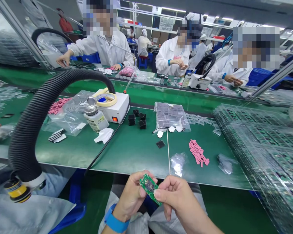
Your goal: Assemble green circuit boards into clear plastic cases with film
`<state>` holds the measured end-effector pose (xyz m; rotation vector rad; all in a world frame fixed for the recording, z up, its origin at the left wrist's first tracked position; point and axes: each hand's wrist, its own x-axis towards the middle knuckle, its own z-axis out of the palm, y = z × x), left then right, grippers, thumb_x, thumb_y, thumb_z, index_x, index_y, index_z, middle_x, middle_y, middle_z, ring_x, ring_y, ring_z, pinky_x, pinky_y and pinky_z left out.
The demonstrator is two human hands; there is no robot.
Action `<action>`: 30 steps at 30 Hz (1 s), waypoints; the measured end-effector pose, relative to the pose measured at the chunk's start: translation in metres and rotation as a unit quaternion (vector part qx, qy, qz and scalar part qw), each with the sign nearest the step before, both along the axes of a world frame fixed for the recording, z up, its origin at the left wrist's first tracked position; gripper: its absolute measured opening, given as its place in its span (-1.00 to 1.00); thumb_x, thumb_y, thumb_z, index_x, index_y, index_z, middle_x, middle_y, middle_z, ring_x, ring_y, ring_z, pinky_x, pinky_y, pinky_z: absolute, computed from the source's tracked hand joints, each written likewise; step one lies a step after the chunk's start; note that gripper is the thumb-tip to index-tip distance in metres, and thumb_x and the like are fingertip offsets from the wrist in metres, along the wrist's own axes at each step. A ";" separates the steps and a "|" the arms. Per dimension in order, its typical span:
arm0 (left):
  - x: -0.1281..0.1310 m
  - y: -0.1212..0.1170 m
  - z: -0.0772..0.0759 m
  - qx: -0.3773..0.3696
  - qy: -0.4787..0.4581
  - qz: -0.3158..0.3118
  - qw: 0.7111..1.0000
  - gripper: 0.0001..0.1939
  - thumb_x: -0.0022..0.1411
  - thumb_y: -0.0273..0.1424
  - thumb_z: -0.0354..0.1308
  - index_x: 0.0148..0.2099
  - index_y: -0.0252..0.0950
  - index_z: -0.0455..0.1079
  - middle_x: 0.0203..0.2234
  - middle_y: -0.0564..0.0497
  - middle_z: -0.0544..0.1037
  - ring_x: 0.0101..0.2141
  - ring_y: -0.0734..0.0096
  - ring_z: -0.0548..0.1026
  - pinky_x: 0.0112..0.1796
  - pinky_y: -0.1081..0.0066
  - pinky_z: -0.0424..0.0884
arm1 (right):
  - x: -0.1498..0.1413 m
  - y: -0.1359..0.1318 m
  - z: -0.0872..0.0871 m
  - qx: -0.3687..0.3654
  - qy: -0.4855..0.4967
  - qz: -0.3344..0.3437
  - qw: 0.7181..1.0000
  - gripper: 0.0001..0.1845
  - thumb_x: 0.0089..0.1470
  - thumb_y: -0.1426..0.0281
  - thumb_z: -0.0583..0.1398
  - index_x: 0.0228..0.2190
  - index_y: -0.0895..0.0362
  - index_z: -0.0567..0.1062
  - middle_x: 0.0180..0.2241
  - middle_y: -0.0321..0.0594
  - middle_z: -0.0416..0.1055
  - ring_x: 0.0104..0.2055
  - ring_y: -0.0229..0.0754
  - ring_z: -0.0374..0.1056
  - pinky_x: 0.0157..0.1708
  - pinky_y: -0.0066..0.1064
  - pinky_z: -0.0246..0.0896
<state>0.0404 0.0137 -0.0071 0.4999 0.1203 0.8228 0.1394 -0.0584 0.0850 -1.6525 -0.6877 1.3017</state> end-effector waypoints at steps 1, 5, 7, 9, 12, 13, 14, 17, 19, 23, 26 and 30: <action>-0.002 0.002 0.003 0.012 0.006 0.006 1.000 -0.46 -0.37 -0.13 0.46 -0.37 -0.41 0.52 -0.51 0.00 0.44 -0.47 0.49 0.35 -0.44 0.53 0.27 | 0.002 0.000 0.000 -0.006 0.016 0.009 1.000 -0.51 -0.36 0.12 0.41 -0.55 0.17 0.32 -0.85 -0.46 0.21 -0.83 -0.45 0.06 -0.76 -0.63 -0.12; -0.006 0.001 0.013 0.026 0.030 0.053 0.998 -0.60 -0.17 -0.21 0.40 -0.30 -0.37 0.52 -0.47 0.01 0.44 -0.42 0.48 0.34 -0.40 0.53 0.26 | 0.009 -0.002 -0.003 0.045 -0.136 0.020 0.989 -0.63 -0.21 0.17 0.36 -0.42 0.15 0.45 -0.59 -0.33 0.41 -0.63 -0.38 0.27 -0.60 -0.53 0.22; -0.006 -0.004 0.017 0.011 0.043 0.089 0.995 -0.68 -0.09 -0.26 0.37 -0.27 -0.31 0.52 -0.45 0.02 0.46 -0.38 0.46 0.36 -0.34 0.51 0.28 | 0.012 -0.005 -0.006 0.161 -0.369 0.062 0.913 -0.67 -0.16 0.26 0.35 -0.29 0.08 0.50 -0.29 -0.20 0.46 -0.32 -0.27 0.39 -0.30 -0.42 0.38; -0.004 -0.011 0.022 -0.004 0.053 0.111 0.992 -0.79 -0.01 -0.31 0.33 -0.29 -0.27 0.50 -0.45 0.04 0.46 -0.36 0.46 0.37 -0.30 0.49 0.29 | 0.012 -0.005 -0.009 0.300 -0.556 0.124 0.765 -0.64 -0.09 0.40 0.32 -0.17 0.05 0.48 -0.19 -0.16 0.44 -0.17 -0.21 0.37 -0.17 -0.36 0.38; -0.001 -0.019 0.029 -0.028 0.076 0.119 0.990 -0.85 0.07 -0.35 0.27 -0.27 -0.27 0.48 -0.39 0.02 0.50 -0.30 0.43 0.41 -0.21 0.45 0.33 | 0.012 -0.002 -0.013 0.431 -0.656 0.142 0.603 -0.61 -0.03 0.62 0.21 -0.11 0.16 0.46 -0.26 -0.12 0.47 -0.20 -0.22 0.38 -0.24 -0.38 0.40; -0.001 -0.021 0.031 -0.041 0.090 0.122 0.987 -0.82 0.08 -0.35 0.26 -0.23 -0.28 0.48 -0.35 0.00 0.52 -0.26 0.41 0.43 -0.18 0.43 0.33 | 0.012 -0.001 -0.014 0.452 -0.664 0.135 0.579 -0.61 -0.03 0.66 0.19 -0.11 0.20 0.45 -0.26 -0.10 0.47 -0.19 -0.22 0.38 -0.26 -0.39 0.41; -0.001 -0.022 0.033 -0.052 0.108 0.125 0.985 -0.80 0.08 -0.34 0.26 -0.21 -0.28 0.48 -0.32 -0.02 0.53 -0.24 0.38 0.44 -0.16 0.42 0.34 | 0.012 0.001 -0.015 0.463 -0.668 0.131 0.567 -0.61 -0.03 0.69 0.17 -0.12 0.24 0.46 -0.26 -0.07 0.47 -0.18 -0.21 0.38 -0.26 -0.39 0.41; -0.003 -0.022 0.037 -0.065 0.151 0.125 0.978 -0.74 0.01 -0.34 0.31 -0.22 -0.32 0.48 -0.33 -0.04 0.56 -0.25 0.39 0.46 -0.19 0.46 0.36 | 0.012 0.004 -0.017 0.463 -0.673 0.142 0.560 -0.64 -0.02 0.69 0.16 -0.14 0.26 0.46 -0.26 -0.06 0.48 -0.19 -0.21 0.40 -0.28 -0.40 0.43; -0.004 -0.023 0.040 -0.078 0.161 0.123 0.976 -0.72 -0.01 -0.33 0.33 -0.23 -0.34 0.48 -0.33 -0.05 0.57 -0.27 0.40 0.47 -0.21 0.46 0.37 | 0.011 0.005 -0.019 0.455 -0.680 0.142 0.557 -0.68 -0.02 0.63 0.20 -0.16 0.25 0.47 -0.26 -0.07 0.49 -0.20 -0.21 0.41 -0.27 -0.39 0.45; -0.001 -0.027 0.046 -0.132 0.169 0.130 0.968 -0.70 -0.03 -0.28 0.34 -0.27 -0.35 0.48 -0.34 -0.07 0.57 -0.29 0.39 0.49 -0.23 0.46 0.39 | 0.010 0.006 -0.025 0.455 -0.694 0.120 0.545 -0.67 -0.02 0.58 0.25 -0.15 0.26 0.46 -0.23 -0.05 0.48 -0.18 -0.20 0.41 -0.24 -0.39 0.45; 0.000 -0.026 0.042 -0.130 0.177 0.126 0.967 -0.70 -0.05 -0.28 0.35 -0.27 -0.35 0.49 -0.35 -0.06 0.58 -0.34 0.44 0.48 -0.26 0.48 0.39 | 0.012 0.006 -0.025 0.463 -0.676 0.121 0.560 -0.66 -0.05 0.68 0.21 -0.17 0.29 0.45 -0.26 -0.03 0.47 -0.19 -0.21 0.39 -0.24 -0.40 0.41; -0.012 -0.010 0.025 -0.028 0.155 0.141 0.977 -0.50 -0.11 -0.34 0.39 -0.05 -0.18 0.46 -0.34 0.00 0.58 -0.33 0.44 0.48 -0.27 0.49 0.40 | 0.018 0.003 -0.016 0.465 -0.643 0.144 0.592 -0.68 -0.01 0.68 0.18 -0.16 0.29 0.44 -0.27 -0.05 0.45 -0.19 -0.25 0.37 -0.21 -0.47 0.38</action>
